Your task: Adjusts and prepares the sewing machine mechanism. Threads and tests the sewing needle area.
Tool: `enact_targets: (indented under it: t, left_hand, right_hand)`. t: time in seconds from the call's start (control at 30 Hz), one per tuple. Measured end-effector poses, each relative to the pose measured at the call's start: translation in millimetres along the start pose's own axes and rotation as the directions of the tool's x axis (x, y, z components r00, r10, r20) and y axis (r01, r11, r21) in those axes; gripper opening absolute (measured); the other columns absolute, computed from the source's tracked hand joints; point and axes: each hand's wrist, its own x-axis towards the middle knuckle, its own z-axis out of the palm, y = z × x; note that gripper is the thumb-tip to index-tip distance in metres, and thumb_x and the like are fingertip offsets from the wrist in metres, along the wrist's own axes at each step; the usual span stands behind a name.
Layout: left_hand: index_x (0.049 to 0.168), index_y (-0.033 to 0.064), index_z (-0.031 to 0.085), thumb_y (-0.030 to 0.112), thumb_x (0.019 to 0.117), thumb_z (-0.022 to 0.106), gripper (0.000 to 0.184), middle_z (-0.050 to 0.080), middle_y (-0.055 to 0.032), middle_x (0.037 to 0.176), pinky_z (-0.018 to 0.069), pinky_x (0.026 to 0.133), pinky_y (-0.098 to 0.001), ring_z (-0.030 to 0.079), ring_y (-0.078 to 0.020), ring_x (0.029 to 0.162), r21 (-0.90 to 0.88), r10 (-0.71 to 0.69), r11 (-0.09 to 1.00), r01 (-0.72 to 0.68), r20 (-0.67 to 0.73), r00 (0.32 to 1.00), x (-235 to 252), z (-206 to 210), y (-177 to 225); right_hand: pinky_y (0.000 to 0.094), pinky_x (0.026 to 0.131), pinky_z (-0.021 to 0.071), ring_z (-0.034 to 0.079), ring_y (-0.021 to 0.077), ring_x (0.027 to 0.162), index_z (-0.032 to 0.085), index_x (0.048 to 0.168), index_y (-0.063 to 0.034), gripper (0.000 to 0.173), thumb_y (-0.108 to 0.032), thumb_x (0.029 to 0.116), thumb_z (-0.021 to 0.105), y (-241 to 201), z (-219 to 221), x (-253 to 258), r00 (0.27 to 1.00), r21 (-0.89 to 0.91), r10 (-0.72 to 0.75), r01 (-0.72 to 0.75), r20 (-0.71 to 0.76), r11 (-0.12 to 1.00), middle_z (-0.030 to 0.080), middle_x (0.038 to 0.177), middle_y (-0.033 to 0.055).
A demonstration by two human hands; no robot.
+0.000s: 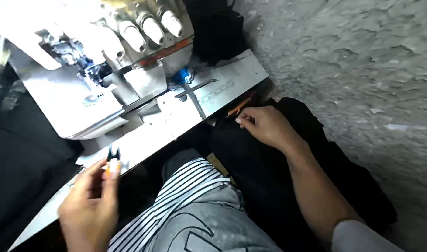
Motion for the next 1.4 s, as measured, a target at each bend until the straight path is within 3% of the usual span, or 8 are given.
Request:
enact_targets:
  t: [0.2,0.37,0.5,0.8,0.9,1.0,1.23,1.4]
  left_hand:
    - [0.116,0.0104,0.070,0.022,0.0962,0.073,0.024,0.069,-0.0029,0.083,0.0569,0.063,-0.0387,0.065,-0.0147,0.067,0.049,0.074,0.995,-0.090,0.265,0.961,80,75,71]
    - [0.097,0.0097,0.077,0.022,0.0938,0.075,0.012,0.073,-0.0083,0.087,0.0571,0.074,-0.0499,0.071,-0.0255,0.081,0.129,0.034,0.989,-0.065,0.232,0.972,122,135,96]
    - [0.102,0.0126,0.076,0.027,0.0960,0.071,0.016,0.069,-0.0095,0.112,0.0508,0.093,-0.0514,0.063,-0.0309,0.109,0.177,0.221,0.953,-0.245,0.143,0.965,121,157,89]
    - [0.098,0.0127,0.074,0.023,0.1004,0.064,0.014,0.070,-0.0066,0.111,0.0509,0.092,-0.0450,0.065,-0.0238,0.107,0.131,0.326,0.941,-0.312,-0.113,0.938,121,155,87]
    - [0.123,0.0141,0.070,0.012,0.0980,0.060,0.027,0.070,-0.0111,0.118,0.0519,0.092,-0.0517,0.067,-0.0302,0.108,0.260,0.235,0.937,-0.232,0.020,0.972,132,154,93]
    - [0.125,0.0043,0.064,0.002,0.0943,0.063,0.031,0.070,-0.0187,0.111,0.0596,0.076,-0.0523,0.072,-0.0364,0.094,0.225,0.208,0.949,-0.222,0.085,0.974,147,164,90]
    - [0.135,0.0105,0.062,0.000,0.0948,0.062,0.042,0.064,-0.0133,0.110,0.0605,0.071,-0.0430,0.069,-0.0267,0.088,0.152,0.104,0.979,-0.139,0.216,0.971,59,79,77]
    - [0.133,0.0214,0.071,0.018,0.1056,0.055,0.032,0.068,0.0012,0.107,0.0560,0.075,-0.0261,0.065,-0.0073,0.090,0.031,0.031,0.999,-0.027,-0.137,0.990,26,-17,50]
  right_hand:
    - [0.0395,0.075,0.0615,0.071,0.0141,0.081,0.074,0.105,-0.0136,0.017,-0.026,0.1021,0.063,-41,-10,37,0.947,0.150,-0.205,0.246,-0.246,0.958,0.073,0.093,0.0016]
    - [0.0545,0.102,0.0507,0.058,0.0353,0.127,0.069,0.129,-0.0111,0.040,-0.002,0.0906,0.070,-54,5,120,0.946,-0.083,-0.321,0.317,-0.043,0.945,0.065,0.130,0.0136]
    - [0.0534,0.093,0.0559,0.068,0.0339,0.106,0.072,0.109,-0.0040,0.017,-0.001,0.0920,0.070,-39,11,158,0.894,-0.080,-0.442,0.447,0.073,0.891,0.069,0.115,0.0164]
    - [0.0489,0.094,0.0561,0.068,0.0318,0.103,0.071,0.107,-0.0053,0.011,-0.005,0.0972,0.066,-47,8,168,0.751,-0.069,-0.657,0.660,0.070,0.748,0.068,0.110,0.0161]
    - [0.0545,0.096,0.0550,0.067,0.0380,0.108,0.069,0.114,-0.0015,0.017,-0.001,0.0969,0.065,-53,12,164,0.738,-0.104,-0.668,0.675,0.096,0.730,0.066,0.117,0.0211]
    - [0.0591,0.099,0.0518,0.065,0.0448,0.113,0.068,0.120,0.0049,0.025,0.005,0.0956,0.061,-63,18,154,0.754,-0.127,-0.656,0.656,0.048,0.744,0.065,0.120,0.0280]
    - [0.0447,0.087,0.0608,0.070,0.0259,0.101,0.068,0.118,-0.0024,0.023,-0.016,0.0999,0.067,-54,35,65,0.878,0.066,-0.332,0.375,-0.344,0.925,0.067,0.117,0.0169]
    - [0.0519,0.118,0.0381,0.044,0.0280,0.146,0.053,0.151,-0.0150,0.053,-0.039,0.1042,0.056,-52,99,42,0.880,-0.008,-0.346,0.364,-0.325,0.932,0.045,0.159,0.0117]
